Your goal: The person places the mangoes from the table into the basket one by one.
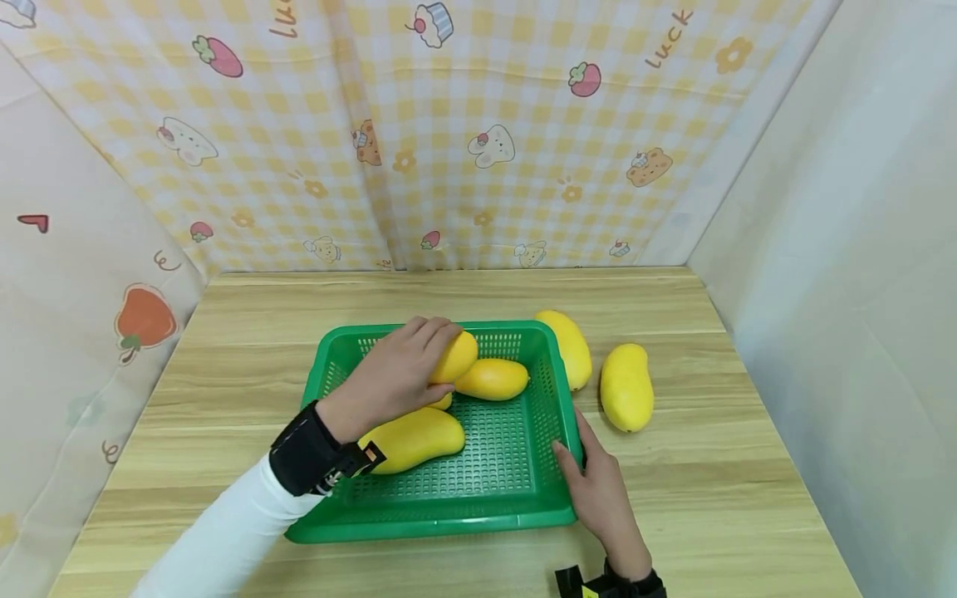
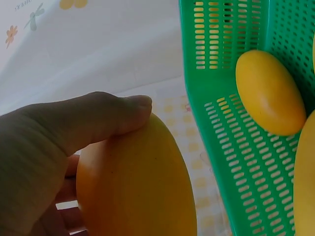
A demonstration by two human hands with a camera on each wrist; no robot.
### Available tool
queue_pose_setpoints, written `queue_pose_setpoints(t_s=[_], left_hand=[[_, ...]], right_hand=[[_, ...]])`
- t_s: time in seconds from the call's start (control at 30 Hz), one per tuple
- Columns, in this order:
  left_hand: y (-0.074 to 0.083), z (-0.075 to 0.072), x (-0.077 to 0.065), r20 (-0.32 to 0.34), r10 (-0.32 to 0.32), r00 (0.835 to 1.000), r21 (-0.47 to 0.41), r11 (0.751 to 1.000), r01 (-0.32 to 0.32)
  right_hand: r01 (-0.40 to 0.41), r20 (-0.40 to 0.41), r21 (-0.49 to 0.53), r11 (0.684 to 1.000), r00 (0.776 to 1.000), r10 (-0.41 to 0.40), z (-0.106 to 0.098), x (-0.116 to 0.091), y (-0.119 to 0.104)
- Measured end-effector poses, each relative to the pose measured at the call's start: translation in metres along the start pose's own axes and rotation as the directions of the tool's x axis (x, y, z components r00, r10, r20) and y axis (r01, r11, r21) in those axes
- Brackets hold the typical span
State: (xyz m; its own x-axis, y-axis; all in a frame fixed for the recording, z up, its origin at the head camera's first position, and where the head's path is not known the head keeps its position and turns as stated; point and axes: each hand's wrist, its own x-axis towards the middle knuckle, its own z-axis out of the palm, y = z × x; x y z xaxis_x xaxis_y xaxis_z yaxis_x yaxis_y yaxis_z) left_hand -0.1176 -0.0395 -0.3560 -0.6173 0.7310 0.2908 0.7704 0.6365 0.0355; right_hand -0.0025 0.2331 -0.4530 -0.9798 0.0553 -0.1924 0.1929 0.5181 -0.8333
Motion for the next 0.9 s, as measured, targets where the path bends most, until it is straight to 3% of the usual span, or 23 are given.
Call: queue_pose_setpoints(t_s=[0.37, 0.57, 0.9], left_hand=[[0.019, 0.013, 0.018, 0.058, 0.075, 0.996, 0.065, 0.995, -0.079], [0.03, 0.021, 0.026, 0.123, 0.115, 0.986, 0.136, 0.982, -0.131], [0.045, 0.039, 0.036, 0.166, 0.167, 0.972, 0.181, 0.964, -0.197]], right_hand=[[0.01, 0.005, 0.004, 1.0, 1.0, -0.01, 0.0, 0.001, -0.001], [-0.007, 0.008, 0.022, 1.0, 1.0, 0.007, -0.001, 0.001, -0.001], [-0.011, -0.004, 0.003, 1.0, 1.0, 0.011, 0.0, 0.002, 0.002]])
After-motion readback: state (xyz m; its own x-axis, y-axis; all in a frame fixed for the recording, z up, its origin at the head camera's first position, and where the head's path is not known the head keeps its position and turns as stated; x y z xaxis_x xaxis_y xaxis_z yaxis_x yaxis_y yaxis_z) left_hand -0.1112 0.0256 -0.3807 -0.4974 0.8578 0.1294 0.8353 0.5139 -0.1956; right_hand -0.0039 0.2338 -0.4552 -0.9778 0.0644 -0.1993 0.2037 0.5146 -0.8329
